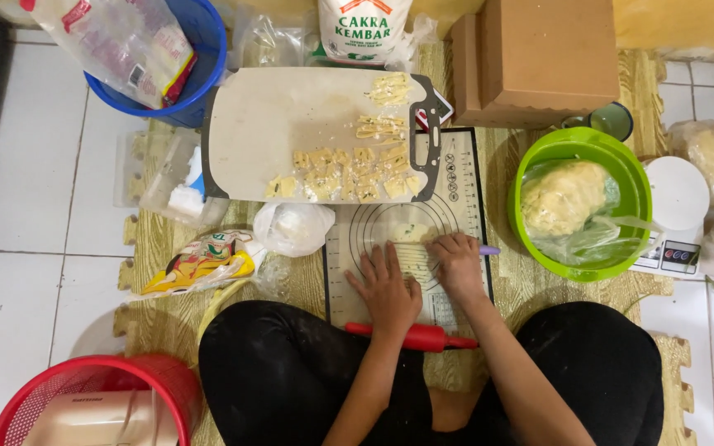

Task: Rolling out dough with a rolling pin and separating thin dough strips by hand on a workspace on the floor.

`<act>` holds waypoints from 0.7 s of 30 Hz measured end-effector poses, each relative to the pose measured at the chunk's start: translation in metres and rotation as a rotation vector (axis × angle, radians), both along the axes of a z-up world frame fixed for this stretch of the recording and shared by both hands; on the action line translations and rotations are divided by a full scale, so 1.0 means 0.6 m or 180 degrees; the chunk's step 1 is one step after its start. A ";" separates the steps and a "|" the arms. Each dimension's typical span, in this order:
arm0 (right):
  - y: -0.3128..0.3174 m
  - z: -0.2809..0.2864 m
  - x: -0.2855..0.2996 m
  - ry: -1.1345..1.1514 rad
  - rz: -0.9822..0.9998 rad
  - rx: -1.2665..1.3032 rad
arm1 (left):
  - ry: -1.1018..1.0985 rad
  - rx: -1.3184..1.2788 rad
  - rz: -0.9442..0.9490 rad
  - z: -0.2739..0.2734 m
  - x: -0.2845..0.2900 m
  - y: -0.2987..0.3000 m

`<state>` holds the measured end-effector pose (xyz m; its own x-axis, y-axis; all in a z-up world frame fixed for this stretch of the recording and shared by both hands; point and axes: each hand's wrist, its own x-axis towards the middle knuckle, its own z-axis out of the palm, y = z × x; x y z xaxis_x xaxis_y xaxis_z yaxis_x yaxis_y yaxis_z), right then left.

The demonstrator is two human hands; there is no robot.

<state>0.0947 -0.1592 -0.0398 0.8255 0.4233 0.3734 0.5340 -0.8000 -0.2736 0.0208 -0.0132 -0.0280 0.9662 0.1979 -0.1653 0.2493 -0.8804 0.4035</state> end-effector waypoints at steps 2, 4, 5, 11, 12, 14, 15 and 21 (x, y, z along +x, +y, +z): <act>0.000 -0.003 -0.001 0.0005 0.0000 -0.0056 | -0.0001 0.0009 -0.0007 -0.003 0.001 0.000; 0.000 -0.004 0.001 0.0006 0.0004 -0.0112 | -0.0008 0.0019 -0.0009 -0.004 0.003 0.001; 0.000 -0.004 0.002 0.0022 0.0011 -0.0166 | -0.0029 0.0004 -0.0019 -0.004 0.005 0.001; 0.001 -0.011 -0.001 0.0078 -0.0010 -0.0141 | -0.0040 0.0058 -0.0048 -0.001 0.009 0.004; 0.001 -0.010 -0.003 0.0068 -0.0014 -0.0080 | -0.0028 0.0079 -0.0067 0.000 0.008 0.004; -0.005 -0.039 -0.008 0.0018 -0.0025 -0.0027 | 0.0004 0.0079 -0.0072 -0.001 0.006 0.002; -0.008 -0.053 -0.008 -0.0042 -0.0036 0.0027 | 0.0027 0.0079 -0.0077 -0.001 0.006 0.001; -0.001 -0.054 -0.014 -0.0221 -0.0072 0.0214 | 0.0163 0.0086 -0.0097 -0.002 0.005 0.000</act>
<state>0.0865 -0.1600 -0.0724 0.8056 0.3769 0.4571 0.5356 -0.7931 -0.2900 0.0238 -0.0133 -0.0289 0.9623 0.1735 -0.2095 0.2418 -0.8983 0.3667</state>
